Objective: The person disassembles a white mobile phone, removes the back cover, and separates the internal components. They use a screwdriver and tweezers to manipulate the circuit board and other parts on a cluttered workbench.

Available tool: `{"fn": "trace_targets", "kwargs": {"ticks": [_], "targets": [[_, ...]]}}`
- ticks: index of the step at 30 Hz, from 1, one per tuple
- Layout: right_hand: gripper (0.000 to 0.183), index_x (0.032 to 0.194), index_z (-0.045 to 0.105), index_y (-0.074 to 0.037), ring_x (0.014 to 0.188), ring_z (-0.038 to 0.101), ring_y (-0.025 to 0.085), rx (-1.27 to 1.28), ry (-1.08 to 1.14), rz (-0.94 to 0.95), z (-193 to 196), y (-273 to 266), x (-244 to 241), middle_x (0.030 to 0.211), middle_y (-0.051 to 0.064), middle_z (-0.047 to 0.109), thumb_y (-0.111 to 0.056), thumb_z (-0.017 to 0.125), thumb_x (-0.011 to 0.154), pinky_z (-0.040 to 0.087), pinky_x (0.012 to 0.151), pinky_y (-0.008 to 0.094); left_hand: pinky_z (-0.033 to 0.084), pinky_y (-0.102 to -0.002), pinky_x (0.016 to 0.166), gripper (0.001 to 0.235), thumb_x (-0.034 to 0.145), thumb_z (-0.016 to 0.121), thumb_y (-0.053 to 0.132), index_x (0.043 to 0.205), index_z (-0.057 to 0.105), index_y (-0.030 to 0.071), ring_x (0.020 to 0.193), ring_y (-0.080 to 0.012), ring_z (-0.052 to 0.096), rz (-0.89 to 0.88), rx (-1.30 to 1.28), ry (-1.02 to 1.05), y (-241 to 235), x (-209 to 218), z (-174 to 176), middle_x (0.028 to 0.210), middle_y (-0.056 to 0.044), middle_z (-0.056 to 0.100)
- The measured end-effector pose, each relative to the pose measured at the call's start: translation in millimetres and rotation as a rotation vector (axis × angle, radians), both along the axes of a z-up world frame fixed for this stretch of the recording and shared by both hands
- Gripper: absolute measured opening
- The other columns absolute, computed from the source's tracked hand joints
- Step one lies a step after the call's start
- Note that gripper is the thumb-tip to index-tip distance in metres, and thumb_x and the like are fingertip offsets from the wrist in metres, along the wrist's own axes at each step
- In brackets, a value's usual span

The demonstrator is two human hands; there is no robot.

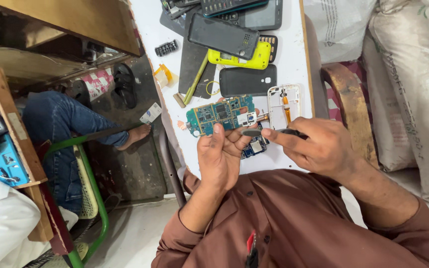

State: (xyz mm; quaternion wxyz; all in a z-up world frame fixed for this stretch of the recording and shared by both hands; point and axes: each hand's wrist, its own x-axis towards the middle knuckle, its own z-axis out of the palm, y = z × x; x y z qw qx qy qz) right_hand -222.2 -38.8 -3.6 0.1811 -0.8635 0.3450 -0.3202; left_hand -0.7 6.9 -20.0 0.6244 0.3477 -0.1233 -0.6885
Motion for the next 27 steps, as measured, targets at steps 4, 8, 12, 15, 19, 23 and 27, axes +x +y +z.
{"fn": "trace_targets", "kwargs": {"ticks": [4,8,12,15,19,23,27], "targets": [[0.056,0.131,0.072,-0.020,0.056,0.055,0.018,-0.005,-0.063,-0.069,-4.3,2.1,4.1,0.075,0.002,0.058,0.002,0.077,0.079,0.045,0.051,0.035,0.057,-0.051,0.109,0.043,0.112,0.054,0.029,0.135,0.055,-0.007,0.124,-0.0387,0.066,0.006,0.010,0.051,1.3,1.7,-0.7,0.133,-0.023,0.066],[0.052,0.127,0.074,-0.017,0.057,0.056,0.019,-0.022,-0.049,-0.032,-4.3,1.0,5.6,0.074,0.003,0.058,0.002,0.077,0.079,0.045,0.051,0.036,0.059,-0.048,0.100,0.041,0.111,0.055,0.029,0.136,0.056,-0.004,0.122,-0.0397,0.068,0.012,0.009,0.065,0.9,2.9,-1.9,0.130,-0.021,0.067],[0.034,0.122,0.074,-0.011,0.056,0.054,0.017,-0.047,0.031,-0.187,-1.8,-5.4,-3.4,0.075,0.004,0.060,-0.003,0.080,0.089,0.042,0.049,0.037,0.061,-0.048,0.100,0.041,0.109,0.057,0.031,0.131,0.057,-0.004,0.117,-0.0383,0.070,-0.006,0.059,0.083,1.0,5.4,-6.8,0.124,-0.021,0.070],[0.023,0.105,0.068,-0.007,0.055,0.056,0.017,-0.024,-0.102,-0.094,-2.8,-6.9,-4.9,0.075,0.007,0.062,0.003,0.079,0.086,0.043,0.046,0.034,0.061,-0.047,0.095,0.040,0.111,0.057,0.031,0.127,0.059,-0.005,0.110,-0.0351,0.073,-0.011,0.077,0.134,4.0,6.4,-11.9,0.116,-0.019,0.071],[0.047,0.124,0.073,-0.018,0.057,0.056,0.020,-0.024,-0.153,0.086,-8.6,-2.0,-2.1,0.075,0.006,0.061,0.001,0.074,0.081,0.044,0.049,0.036,0.063,-0.048,0.096,0.034,0.117,0.059,0.028,0.122,0.061,-0.006,0.100,-0.0275,0.072,-0.008,0.058,0.213,6.6,3.6,-16.0,0.109,-0.015,0.071],[0.047,0.126,0.072,-0.018,0.059,0.058,0.021,-0.037,-0.173,0.068,-16.1,-0.3,-3.4,0.078,0.007,0.062,-0.001,0.075,0.083,0.046,0.051,0.036,0.062,-0.042,0.083,0.029,0.106,0.062,0.029,0.117,0.063,0.002,0.097,-0.0243,0.073,-0.019,0.121,0.169,6.2,1.4,-14.6,0.109,-0.013,0.074],[0.045,0.128,0.071,-0.016,0.060,0.061,0.021,-0.008,-0.266,0.065,-24.3,0.0,-3.5,0.080,0.010,0.065,0.000,0.074,0.086,0.047,0.052,0.034,0.061,-0.040,0.086,0.029,0.108,0.064,0.027,0.118,0.064,0.000,0.099,-0.0224,0.072,-0.040,0.108,0.218,6.2,0.1,-12.0,0.111,-0.013,0.074]]}}
